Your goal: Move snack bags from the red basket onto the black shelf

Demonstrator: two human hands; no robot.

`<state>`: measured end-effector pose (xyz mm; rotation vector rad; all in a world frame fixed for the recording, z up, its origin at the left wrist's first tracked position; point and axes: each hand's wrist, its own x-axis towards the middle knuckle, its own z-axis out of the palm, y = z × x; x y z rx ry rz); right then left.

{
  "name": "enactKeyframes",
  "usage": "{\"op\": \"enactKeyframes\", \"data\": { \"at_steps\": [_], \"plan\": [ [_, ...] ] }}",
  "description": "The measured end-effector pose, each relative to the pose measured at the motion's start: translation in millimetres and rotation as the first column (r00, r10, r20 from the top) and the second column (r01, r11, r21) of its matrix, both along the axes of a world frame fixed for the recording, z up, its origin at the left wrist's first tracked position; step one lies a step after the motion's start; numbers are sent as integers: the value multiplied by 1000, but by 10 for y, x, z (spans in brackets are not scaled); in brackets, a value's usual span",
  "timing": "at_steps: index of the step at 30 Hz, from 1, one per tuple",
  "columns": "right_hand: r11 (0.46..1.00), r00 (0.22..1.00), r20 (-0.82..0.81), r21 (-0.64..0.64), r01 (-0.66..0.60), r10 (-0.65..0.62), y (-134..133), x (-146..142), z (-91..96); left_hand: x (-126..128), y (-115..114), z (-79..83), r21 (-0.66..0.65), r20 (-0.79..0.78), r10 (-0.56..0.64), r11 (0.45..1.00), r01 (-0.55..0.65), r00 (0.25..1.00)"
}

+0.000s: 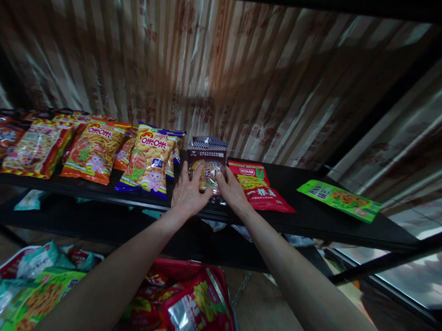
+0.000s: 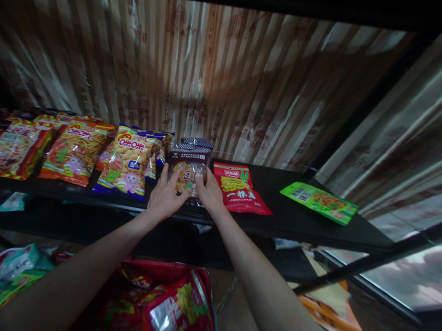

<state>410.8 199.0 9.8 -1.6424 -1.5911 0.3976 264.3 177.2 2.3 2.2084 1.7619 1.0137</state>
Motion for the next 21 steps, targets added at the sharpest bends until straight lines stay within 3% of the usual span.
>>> {"op": "enactKeyframes", "data": {
  "at_steps": [5, 10, 21],
  "plan": [
    [998, 999, 51, 57, -18, 15, -4, -18, -59, -12, 14, -1, -3, 30, -17, 1000, 17, 999],
    [976, 989, 144, 218, -3, -29, -2, -52, -96, -30, 37, -21, 52, 52, -61, 997, 58, 997],
    [981, 953, 301, 171, -92, 37, -16, -108, -128, -18, 57, -24, 31, -5, -55, 998, 55, 998]
  ]
}}
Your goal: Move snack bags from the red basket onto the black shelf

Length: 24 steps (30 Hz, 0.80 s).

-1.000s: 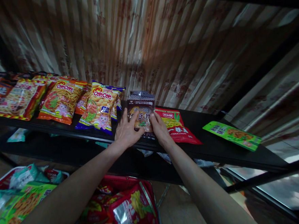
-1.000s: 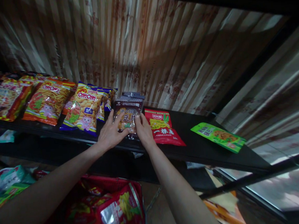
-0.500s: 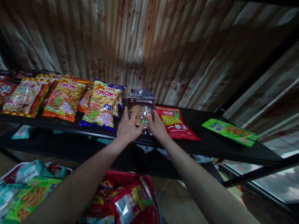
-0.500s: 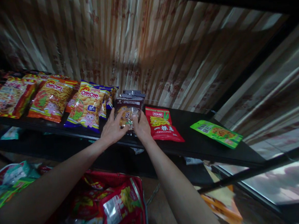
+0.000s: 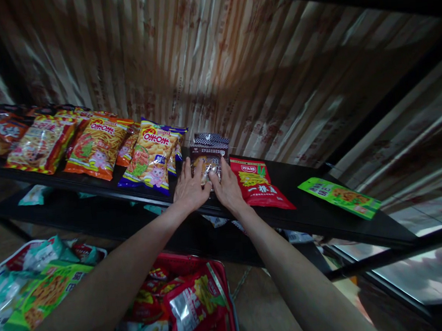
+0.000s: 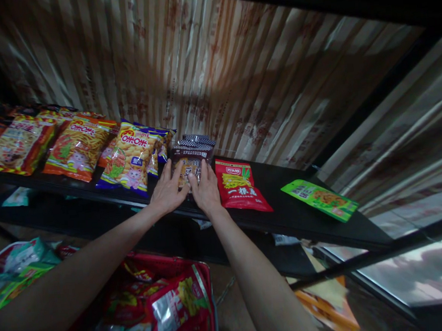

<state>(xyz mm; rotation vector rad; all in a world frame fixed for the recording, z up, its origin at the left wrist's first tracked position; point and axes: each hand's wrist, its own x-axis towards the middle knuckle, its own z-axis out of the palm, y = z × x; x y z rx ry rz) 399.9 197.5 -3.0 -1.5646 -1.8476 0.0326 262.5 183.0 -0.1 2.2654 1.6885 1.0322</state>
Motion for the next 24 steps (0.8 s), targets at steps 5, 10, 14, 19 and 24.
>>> {"op": "enactKeyframes", "data": {
  "at_steps": [5, 10, 14, 19, 24],
  "plan": [
    [995, 998, 3, -79, 64, -64, -22, -39, 13, 0, -1, 4, -28, -21, 5, 1000, -6, 1000],
    [994, 994, 39, -42, 103, -102, -93, -39, 53, 2, -19, 18, -31, -9, 8, 999, -9, 1000],
    [982, 975, 186, 167, 92, -123, -50, -45, 243, 16, -25, 12, 6, -8, 0, 1000, 0, 1000],
    [995, 979, 186, 59, 78, -88, 357, -150, 576, 25, -26, -2, 42, -18, 2, 999, -1, 1000],
    [981, 976, 153, -89, 170, -155, 785, -191, 794, 17, -37, -4, 68, -23, -16, 998, 17, 1000]
  ]
}}
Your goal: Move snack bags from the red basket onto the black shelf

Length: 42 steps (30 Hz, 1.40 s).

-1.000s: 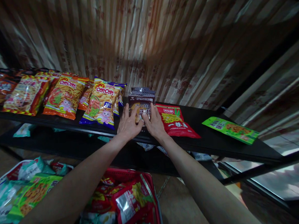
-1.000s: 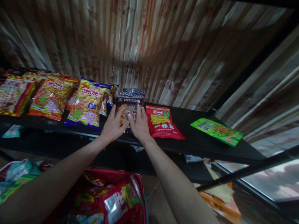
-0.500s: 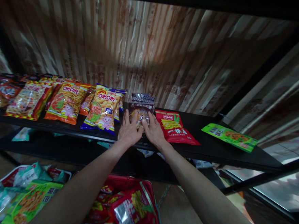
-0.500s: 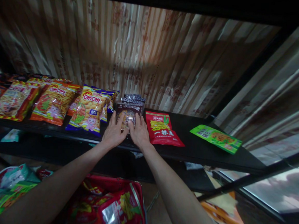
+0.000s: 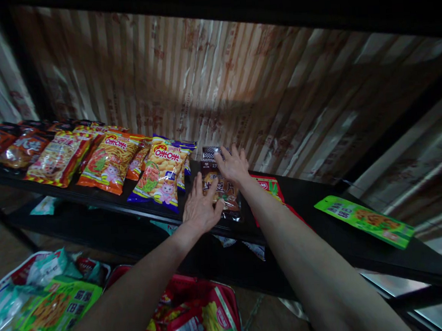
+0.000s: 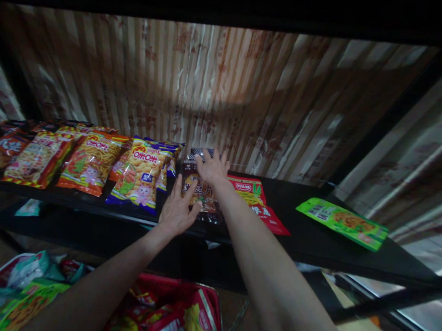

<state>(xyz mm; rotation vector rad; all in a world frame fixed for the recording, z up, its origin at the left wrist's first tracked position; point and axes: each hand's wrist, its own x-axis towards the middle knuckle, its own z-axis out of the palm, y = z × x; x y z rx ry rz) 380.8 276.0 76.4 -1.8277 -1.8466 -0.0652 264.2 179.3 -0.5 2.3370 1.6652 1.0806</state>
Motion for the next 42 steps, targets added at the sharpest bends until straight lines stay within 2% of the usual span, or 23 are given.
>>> {"op": "enactKeyframes", "data": {
  "at_steps": [3, 9, 22, 28, 31, 35, 37, 39, 42],
  "plan": [
    [998, 998, 58, -60, -18, 22, 146, 28, -1, 1, -4, 1, 9, -1, 5, 1000, -5, 1000],
    [985, 995, 102, -174, 5, 13, 262, 74, -149, -1, -1, 7, -13, -17, -19, 1000, 19, 1000],
    [972, 992, 118, -235, -8, 37, 323, 95, -180, -3, -3, 1, -5, -30, -23, 1000, 23, 999],
    [968, 990, 127, -249, -25, 58, 317, 101, -135, 5, -8, 9, 1, -16, -15, 1000, 15, 1000],
    [978, 989, 147, -209, -1, 32, 262, 85, -113, 8, -6, 5, 24, -9, -2, 1000, 2, 1000],
    [999, 981, 192, -51, 15, -5, 182, 62, -85, 4, -10, 4, 46, -7, -2, 999, 2, 1000],
    [1000, 981, 196, -17, 11, -7, 170, 63, -56, 0, -14, 7, 51, -5, -12, 999, 12, 1000],
    [997, 989, 143, -64, 38, -28, 184, 79, -19, -3, -15, 8, 45, 3, -15, 999, 15, 1000],
    [975, 997, 64, -216, 58, -45, 225, 119, 18, -2, -12, 3, 16, 17, -15, 1000, 14, 1000]
  ]
}}
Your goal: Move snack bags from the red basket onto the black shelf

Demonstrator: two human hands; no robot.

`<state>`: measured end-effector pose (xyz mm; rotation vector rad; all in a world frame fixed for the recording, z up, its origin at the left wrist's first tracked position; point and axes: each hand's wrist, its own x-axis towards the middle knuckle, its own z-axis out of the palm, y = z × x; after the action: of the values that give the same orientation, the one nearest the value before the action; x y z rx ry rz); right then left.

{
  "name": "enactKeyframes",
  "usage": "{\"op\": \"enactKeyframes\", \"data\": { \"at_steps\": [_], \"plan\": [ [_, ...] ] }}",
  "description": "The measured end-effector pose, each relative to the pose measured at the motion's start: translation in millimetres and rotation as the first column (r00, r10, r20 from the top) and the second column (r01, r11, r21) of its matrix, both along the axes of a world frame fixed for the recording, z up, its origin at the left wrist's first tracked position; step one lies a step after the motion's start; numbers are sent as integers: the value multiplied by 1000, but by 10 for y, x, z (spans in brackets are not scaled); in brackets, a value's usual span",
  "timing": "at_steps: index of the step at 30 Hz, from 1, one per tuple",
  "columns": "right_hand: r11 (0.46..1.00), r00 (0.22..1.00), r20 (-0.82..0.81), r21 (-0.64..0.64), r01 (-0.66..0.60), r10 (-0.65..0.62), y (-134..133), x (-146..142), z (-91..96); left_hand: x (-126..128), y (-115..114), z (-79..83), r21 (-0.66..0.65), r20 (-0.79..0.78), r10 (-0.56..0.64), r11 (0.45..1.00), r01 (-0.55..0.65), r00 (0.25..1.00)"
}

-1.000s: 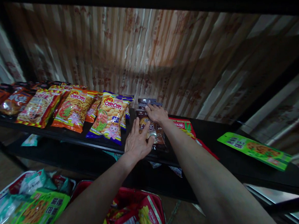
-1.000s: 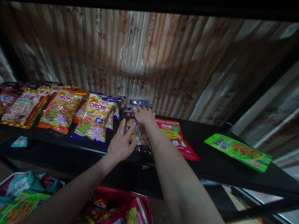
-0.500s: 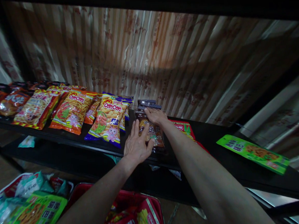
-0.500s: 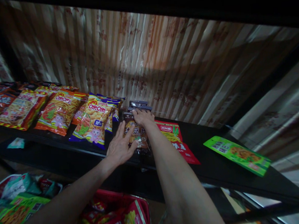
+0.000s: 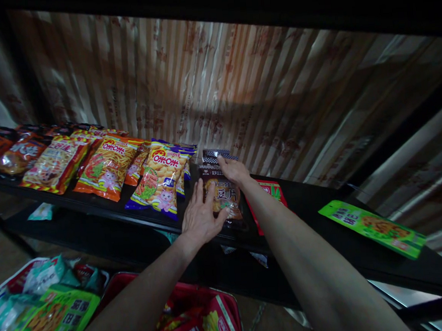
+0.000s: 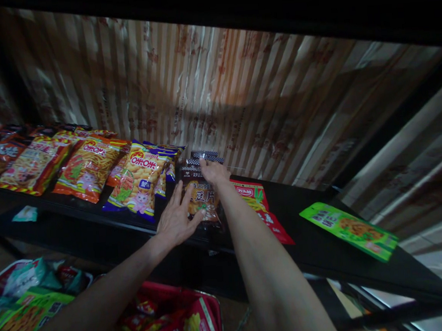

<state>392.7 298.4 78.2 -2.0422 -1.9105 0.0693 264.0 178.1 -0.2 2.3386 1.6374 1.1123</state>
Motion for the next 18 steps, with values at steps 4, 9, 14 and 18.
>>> {"op": "enactKeyframes", "data": {
  "at_steps": [4, 9, 14, 18],
  "plan": [
    [998, 998, 67, -66, 9, -4, 35, 44, -17, 8, 6, -6, -29, -28, -4, 1000, 3, 1000],
    [996, 994, 105, -86, -29, 38, 37, 75, -20, 10, 4, 5, -15, -46, 4, 1000, -4, 999],
    [998, 997, 56, 37, -48, 45, 53, 133, 17, 0, 5, 0, 2, -7, -10, 1000, 10, 1000],
    [999, 999, -24, 37, -33, 34, 193, 182, 12, 1, 7, -16, 22, -3, -18, 1000, 18, 1000]
  ]
}}
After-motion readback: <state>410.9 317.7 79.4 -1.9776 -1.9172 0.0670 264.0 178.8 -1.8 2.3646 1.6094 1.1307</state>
